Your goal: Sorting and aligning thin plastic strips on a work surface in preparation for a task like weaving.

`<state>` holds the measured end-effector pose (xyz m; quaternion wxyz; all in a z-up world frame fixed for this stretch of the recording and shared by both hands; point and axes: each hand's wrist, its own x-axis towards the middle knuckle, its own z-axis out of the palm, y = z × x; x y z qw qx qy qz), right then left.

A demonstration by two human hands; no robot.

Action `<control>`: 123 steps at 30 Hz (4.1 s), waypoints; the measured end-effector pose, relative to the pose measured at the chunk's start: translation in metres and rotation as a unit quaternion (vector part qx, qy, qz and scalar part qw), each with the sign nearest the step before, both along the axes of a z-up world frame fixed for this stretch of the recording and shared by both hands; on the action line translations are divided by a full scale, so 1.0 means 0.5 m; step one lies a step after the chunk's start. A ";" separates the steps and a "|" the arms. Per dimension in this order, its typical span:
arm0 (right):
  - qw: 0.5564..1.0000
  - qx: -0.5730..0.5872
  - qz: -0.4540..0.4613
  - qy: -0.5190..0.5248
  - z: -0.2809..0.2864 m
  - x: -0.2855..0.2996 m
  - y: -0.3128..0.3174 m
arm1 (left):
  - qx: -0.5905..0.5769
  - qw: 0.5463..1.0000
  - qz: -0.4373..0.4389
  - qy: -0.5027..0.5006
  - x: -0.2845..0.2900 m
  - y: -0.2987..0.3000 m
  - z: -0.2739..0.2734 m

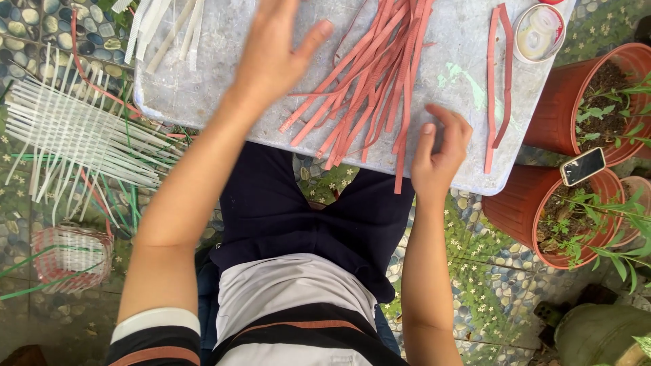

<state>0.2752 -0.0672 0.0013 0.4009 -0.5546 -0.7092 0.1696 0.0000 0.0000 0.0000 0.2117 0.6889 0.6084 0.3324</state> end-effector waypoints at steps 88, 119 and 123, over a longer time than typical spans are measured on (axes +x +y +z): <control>0.780 -0.292 0.022 0.552 -0.013 0.007 -0.077 | -0.020 0.971 0.024 0.239 0.155 -0.055 -0.085; 0.888 -0.087 -0.088 0.442 0.005 -0.112 -0.116 | -0.018 0.854 -0.167 -0.493 0.284 -0.248 0.128; 0.855 -0.082 -0.108 0.500 -0.025 -0.046 -0.086 | -0.008 0.867 -0.186 -0.462 0.255 -0.267 0.159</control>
